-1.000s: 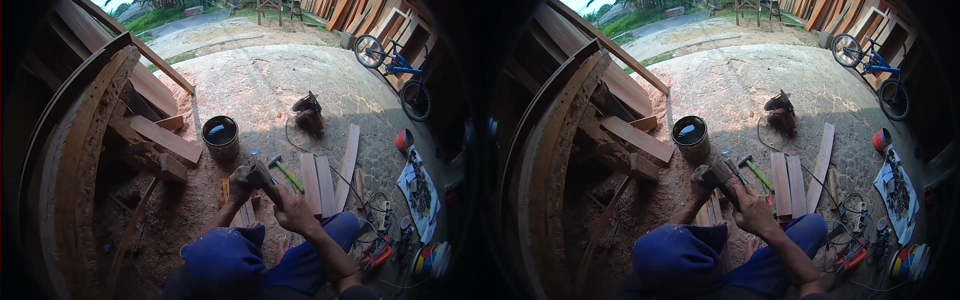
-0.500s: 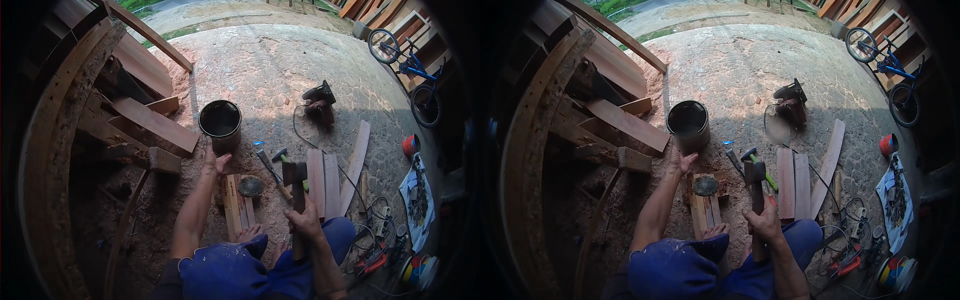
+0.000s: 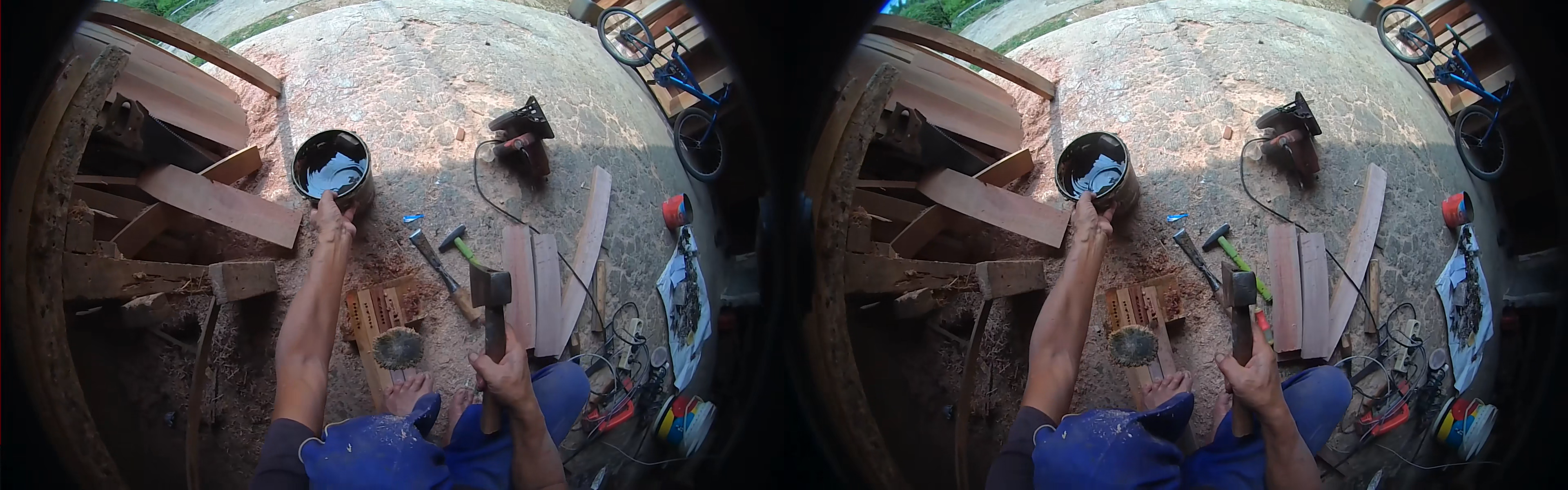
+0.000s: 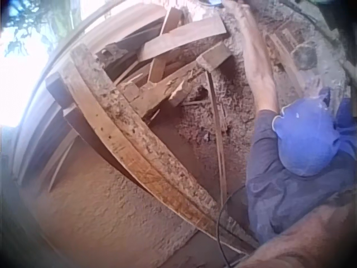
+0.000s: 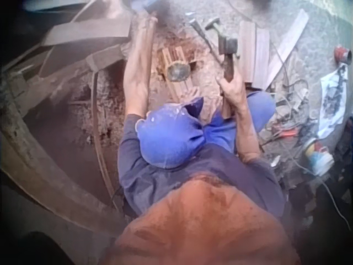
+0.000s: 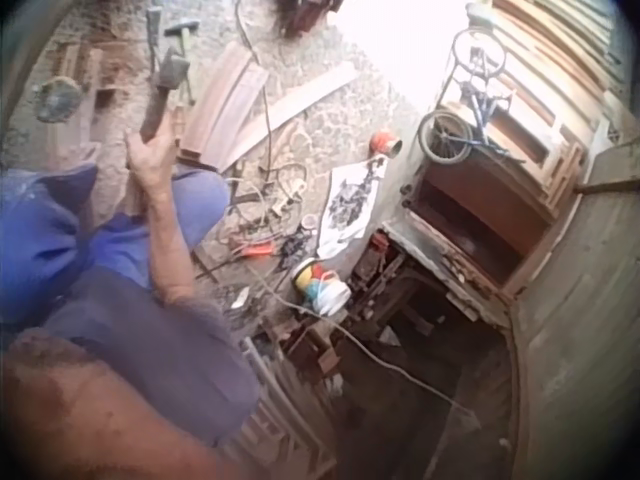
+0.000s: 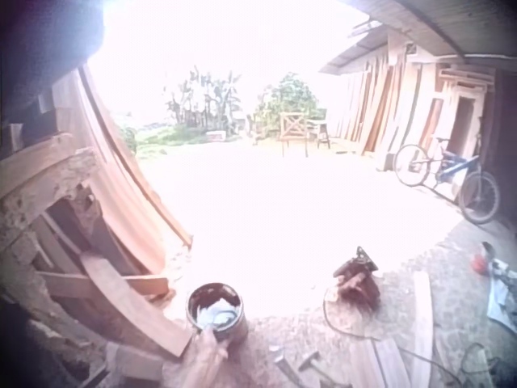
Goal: The person shapes wood by using an axe to strike a metal chisel held against a wood plank. They repeatedly dip the chisel into a bucket of dark liquid and continue striking it into the wood.
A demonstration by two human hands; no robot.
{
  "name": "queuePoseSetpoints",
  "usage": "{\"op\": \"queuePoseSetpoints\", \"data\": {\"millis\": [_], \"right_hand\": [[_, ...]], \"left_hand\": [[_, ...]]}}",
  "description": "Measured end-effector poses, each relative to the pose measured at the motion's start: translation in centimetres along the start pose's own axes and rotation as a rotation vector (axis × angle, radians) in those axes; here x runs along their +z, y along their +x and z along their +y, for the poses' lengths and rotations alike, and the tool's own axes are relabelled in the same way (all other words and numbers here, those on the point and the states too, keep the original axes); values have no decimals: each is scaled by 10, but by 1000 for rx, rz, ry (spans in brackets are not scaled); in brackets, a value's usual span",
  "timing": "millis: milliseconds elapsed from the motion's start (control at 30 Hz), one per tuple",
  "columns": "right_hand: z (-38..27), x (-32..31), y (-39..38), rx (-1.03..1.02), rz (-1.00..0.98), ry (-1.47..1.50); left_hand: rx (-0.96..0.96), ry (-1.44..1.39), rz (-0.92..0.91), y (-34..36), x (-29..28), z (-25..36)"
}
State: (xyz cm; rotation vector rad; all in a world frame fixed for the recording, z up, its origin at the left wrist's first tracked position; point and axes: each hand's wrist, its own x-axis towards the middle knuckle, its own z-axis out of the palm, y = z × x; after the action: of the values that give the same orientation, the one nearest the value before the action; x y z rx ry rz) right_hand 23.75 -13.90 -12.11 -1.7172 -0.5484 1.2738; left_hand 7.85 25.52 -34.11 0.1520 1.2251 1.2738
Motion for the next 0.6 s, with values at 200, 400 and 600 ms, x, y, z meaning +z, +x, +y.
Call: {"op": "queuePoseSetpoints", "data": {"millis": [200,400,600], "right_hand": [[3,-5,1,15,48,-18],[6,-3,7,54,31,27],[10,0,13,65,33,37]], "left_hand": [[16,19,26,41,45,11],[-62,-6,-267,93,62,38],[-151,37,-479,20,20,40]]}}
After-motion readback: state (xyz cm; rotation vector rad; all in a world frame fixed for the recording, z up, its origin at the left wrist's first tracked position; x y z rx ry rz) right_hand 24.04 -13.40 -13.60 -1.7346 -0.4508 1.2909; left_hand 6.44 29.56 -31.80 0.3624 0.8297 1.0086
